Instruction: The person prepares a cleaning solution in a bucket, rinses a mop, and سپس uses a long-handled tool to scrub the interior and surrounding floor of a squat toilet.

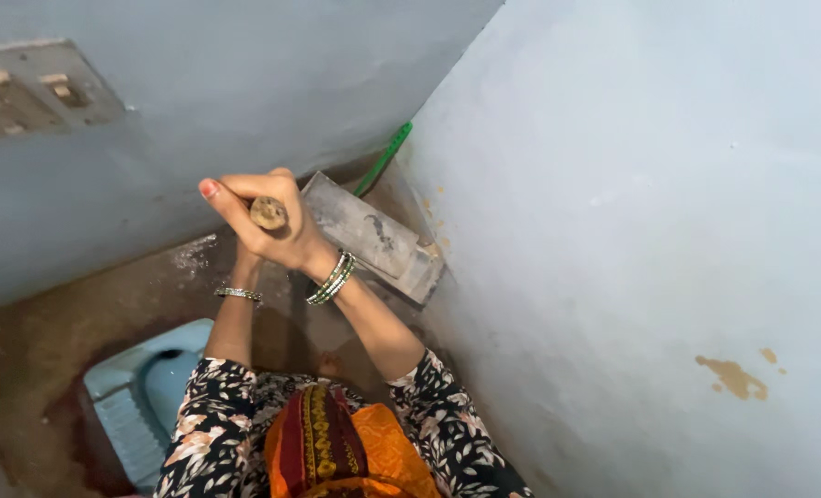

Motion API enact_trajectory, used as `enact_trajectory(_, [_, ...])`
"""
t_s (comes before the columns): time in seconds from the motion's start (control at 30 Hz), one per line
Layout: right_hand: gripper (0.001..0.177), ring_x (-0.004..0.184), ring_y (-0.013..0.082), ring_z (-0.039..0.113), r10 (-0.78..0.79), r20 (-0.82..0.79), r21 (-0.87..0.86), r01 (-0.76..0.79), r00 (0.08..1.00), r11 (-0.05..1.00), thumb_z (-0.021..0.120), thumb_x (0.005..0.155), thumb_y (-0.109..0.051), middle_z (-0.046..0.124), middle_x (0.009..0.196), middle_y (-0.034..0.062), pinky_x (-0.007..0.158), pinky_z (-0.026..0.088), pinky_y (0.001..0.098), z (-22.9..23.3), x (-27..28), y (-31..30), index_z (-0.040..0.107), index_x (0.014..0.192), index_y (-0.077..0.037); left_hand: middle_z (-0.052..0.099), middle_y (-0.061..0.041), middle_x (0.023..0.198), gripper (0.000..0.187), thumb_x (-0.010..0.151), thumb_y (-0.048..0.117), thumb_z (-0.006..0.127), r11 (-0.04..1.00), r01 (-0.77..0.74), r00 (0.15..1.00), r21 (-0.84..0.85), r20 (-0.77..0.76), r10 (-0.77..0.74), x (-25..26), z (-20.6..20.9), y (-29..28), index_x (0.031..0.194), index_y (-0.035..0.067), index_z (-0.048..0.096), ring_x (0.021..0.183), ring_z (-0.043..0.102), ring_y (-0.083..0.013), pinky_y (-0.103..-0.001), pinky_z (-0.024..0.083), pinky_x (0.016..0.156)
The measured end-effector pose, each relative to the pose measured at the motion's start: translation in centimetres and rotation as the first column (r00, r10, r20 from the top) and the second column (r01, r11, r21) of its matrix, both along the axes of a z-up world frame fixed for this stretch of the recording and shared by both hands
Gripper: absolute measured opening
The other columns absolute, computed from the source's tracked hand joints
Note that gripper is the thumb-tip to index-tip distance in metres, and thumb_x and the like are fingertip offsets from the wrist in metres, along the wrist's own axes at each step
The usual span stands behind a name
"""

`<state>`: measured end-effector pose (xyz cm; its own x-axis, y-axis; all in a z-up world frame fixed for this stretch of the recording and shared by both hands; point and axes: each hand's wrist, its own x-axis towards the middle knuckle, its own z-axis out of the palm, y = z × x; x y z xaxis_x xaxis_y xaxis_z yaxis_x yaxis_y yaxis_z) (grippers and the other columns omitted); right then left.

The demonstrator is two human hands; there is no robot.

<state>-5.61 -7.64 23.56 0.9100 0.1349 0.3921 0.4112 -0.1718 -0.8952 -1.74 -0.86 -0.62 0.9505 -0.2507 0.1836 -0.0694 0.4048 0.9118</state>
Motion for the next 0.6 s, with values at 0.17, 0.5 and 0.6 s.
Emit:
enact_trajectory(0.17, [0.042,0.055,0.0048,0.030,0.027,-0.020,0.006,-0.027,0.999,1.000,0.060,0.105,-0.017,0.031,0.060,-0.0009,0.050,0.024,0.0318,-0.2,-2.1,-1.5,0.048,0.068,-0.001,0.058,-0.002,0.119,0.033,0.103,0.023,0.066,0.955,-0.177,0.981,0.238,0.117,0.152,-3.7,0.2,-1.3,0.127,0.004,0.055,0.111,0.060,-0.0159,-0.033,0.051,0.094])
enact_trajectory(0.5, [0.048,0.056,0.0027,0.030,0.207,-0.026,0.031,-0.206,0.978,0.978,0.066,0.102,-0.020,0.033,0.057,-0.0052,0.050,0.020,0.0302,-0.5,-4.1,-3.3,0.045,0.062,-0.004,0.056,-0.006,0.129,0.049,0.096,0.021,0.071,0.941,-0.191,0.978,0.280,0.137,0.158,-7.9,1.9,-1.8,0.136,0.002,0.049,0.123,0.056,-0.0212,-0.037,0.046,0.104])
enact_trajectory(0.6, [0.053,0.058,0.0036,0.025,0.255,-0.054,0.085,-0.250,0.965,0.964,0.070,0.099,-0.018,0.028,0.058,-0.0048,0.052,0.018,0.0306,-0.4,-3.9,-3.7,0.036,0.061,-0.005,0.054,-0.004,0.119,0.039,0.098,0.020,0.068,0.950,-0.179,0.980,0.256,0.127,0.151,-7.3,2.1,-2.0,0.127,0.002,0.051,0.114,0.056,-0.0177,-0.034,0.047,0.097])
